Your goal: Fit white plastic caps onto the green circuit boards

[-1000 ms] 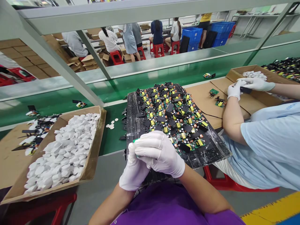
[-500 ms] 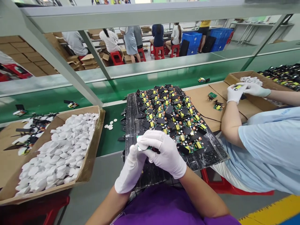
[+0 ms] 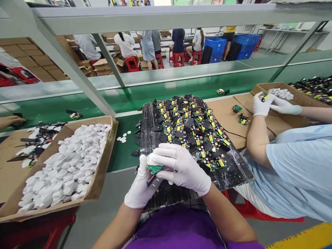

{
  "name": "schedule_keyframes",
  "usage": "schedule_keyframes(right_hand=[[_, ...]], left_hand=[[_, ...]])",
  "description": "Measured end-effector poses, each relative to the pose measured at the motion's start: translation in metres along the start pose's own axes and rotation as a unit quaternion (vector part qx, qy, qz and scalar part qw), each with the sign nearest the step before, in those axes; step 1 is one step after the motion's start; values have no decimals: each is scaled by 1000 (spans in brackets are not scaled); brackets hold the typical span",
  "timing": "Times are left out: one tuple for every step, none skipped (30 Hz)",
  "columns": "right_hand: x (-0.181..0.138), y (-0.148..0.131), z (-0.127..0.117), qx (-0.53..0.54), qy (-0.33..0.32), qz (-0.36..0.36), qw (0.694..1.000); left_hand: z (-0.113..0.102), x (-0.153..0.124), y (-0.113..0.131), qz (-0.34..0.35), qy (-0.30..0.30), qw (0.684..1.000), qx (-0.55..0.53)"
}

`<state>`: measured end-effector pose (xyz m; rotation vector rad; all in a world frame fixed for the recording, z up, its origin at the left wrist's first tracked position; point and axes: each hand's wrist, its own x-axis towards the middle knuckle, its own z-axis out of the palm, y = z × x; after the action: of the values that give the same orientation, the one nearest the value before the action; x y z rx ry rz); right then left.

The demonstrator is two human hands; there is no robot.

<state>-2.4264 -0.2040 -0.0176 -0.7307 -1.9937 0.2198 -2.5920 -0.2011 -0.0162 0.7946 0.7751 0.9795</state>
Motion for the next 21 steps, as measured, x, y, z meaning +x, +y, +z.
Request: schedule_keyframes(right_hand=[[1,0,2,0,11,-18,1000],[1,0,3,2,26,-33,999],[0,1,4,4,44,-45,998],[-1,1,5,7,64,-55,996],[-3,2,6,13,81,-61,995],[-5,2,7,22,94,-65,993],[-6,3,8,33,101,-66,992],[-8,3,8,44,103,-65,992],[-8,3,8,52,103,-63,991],[-9,3,8,56,101,-60,992],[-8,3,7,54,95,-54,993],[-7,3,6,50,85,-50,994],[-6,3,5,47,73,-46,995],[-5,2,4,47,60,-44,996],[-4,2,2,49,50,-45,997],[-3,2,2,52,46,-48,996],[-3,2,1,53,47,-56,996],[-3,2,1,53,52,-63,995],[-3,2,1,52,56,-69,995],[-3,2,2,54,61,-75,994],[-4,2,3,59,67,-80,993]], left_hand=[[5,0,2,-35,-10,999,-22],[8,0,3,-70,-16,997,-40],[11,-1,4,-98,-17,994,-52],[12,-2,3,-121,-12,991,-59],[12,-3,2,-137,-4,989,-61],[12,-4,1,-148,4,987,-59],[11,-5,-1,-153,8,987,-57],[10,-5,-3,-154,5,986,-57],[9,-5,-5,-152,-4,987,-58],[8,-5,-6,-146,-18,987,-59],[8,-5,-7,-137,-34,988,-60],[8,-5,-8,-127,-50,989,-60],[8,-4,-8,-117,-66,989,-59],[9,-4,-8,-112,-77,989,-57],[9,-4,-8,-113,-81,989,-57],[9,-5,-8,-121,-76,988,-58],[9,-5,-9,-132,-65,987,-63],[9,-6,-10,-144,-53,986,-69],[9,-6,-11,-154,-43,984,-75],[9,-7,-12,-160,-38,983,-81],[9,-7,-13,-160,-41,982,-88]])
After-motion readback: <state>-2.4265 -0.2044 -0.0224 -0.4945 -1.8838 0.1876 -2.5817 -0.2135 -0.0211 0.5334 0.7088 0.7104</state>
